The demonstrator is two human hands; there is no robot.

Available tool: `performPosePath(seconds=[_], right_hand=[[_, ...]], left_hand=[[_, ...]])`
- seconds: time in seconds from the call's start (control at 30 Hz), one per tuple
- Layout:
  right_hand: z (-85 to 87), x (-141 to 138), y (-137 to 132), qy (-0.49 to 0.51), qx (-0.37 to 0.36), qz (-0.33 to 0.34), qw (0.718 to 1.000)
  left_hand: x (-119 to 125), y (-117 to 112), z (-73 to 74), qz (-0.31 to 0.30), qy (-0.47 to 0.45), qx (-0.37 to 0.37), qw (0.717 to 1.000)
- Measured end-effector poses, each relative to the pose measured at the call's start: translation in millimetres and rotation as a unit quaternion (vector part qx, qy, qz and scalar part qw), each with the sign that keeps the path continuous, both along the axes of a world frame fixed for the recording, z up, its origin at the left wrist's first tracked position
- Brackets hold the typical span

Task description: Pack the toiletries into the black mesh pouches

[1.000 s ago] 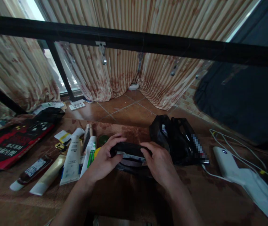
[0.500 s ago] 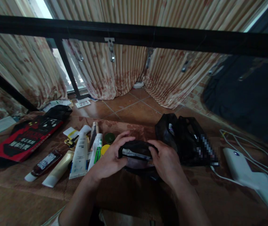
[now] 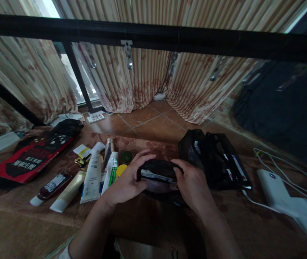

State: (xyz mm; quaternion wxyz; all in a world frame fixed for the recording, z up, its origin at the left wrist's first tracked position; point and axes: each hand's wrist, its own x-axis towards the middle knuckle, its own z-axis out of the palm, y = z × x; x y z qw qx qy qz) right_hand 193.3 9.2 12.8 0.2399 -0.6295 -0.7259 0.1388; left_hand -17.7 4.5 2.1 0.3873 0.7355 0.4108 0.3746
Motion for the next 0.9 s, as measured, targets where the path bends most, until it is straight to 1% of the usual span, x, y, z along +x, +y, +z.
performPosePath(seconds=[0.17,0.27,0.37,0.43,0.47,0.5,0.53,0.57,0.63,0.67,0.73,0.8,0.9], right_hand=[[-1.3,1.7,-0.4,0.003,0.024,-0.009,1.0],[-1.1,2.6,-0.5,0.008,0.021,-0.014,1.0],[-1.3,4.4,0.3,0.014,0.021,-0.026,0.999],[-1.4,5.7,1.0,0.015,0.02,-0.041,0.999],[-1.4,6.1,1.3,0.014,0.018,-0.047,0.999],[-1.3,6.4,1.6,0.01,0.015,-0.053,0.998],[-1.2,6.5,1.9,0.006,0.012,-0.058,0.998],[-0.9,6.4,2.1,0.001,0.007,-0.062,0.998],[-0.3,5.9,2.6,-0.007,0.001,-0.069,0.998],[0.0,5.6,2.8,-0.01,0.0,-0.071,0.997],[0.5,5.2,3.3,-0.015,-0.003,-0.078,0.997],[1.1,5.6,3.8,-0.018,-0.007,-0.084,0.996],[3.4,7.8,3.7,-0.023,-0.02,-0.096,0.995]], left_hand=[[0.1,0.0,-0.8,-0.011,0.0,-0.006,1.0],[-1.0,0.8,-3.4,0.001,0.003,0.013,1.0],[-1.9,-0.7,-2.6,0.053,0.003,0.071,0.996],[0.5,-4.6,0.9,0.101,0.012,0.141,0.985],[3.4,-7.6,3.2,0.111,0.024,0.177,0.978],[7.6,-11.2,5.5,0.106,0.04,0.208,0.972],[13.0,-15.2,7.3,0.083,0.064,0.227,0.968],[19.4,-19.5,8.6,0.044,0.092,0.233,0.967],[33.2,-27.3,9.0,-0.041,0.151,0.21,0.965],[39.4,-30.5,8.4,-0.065,0.177,0.197,0.962],[47.4,-34.5,7.2,-0.091,0.218,0.178,0.955],[47.6,-35.4,7.7,-0.116,0.23,0.171,0.951],[35.5,-33.6,12.3,-0.163,0.222,0.171,0.946]])
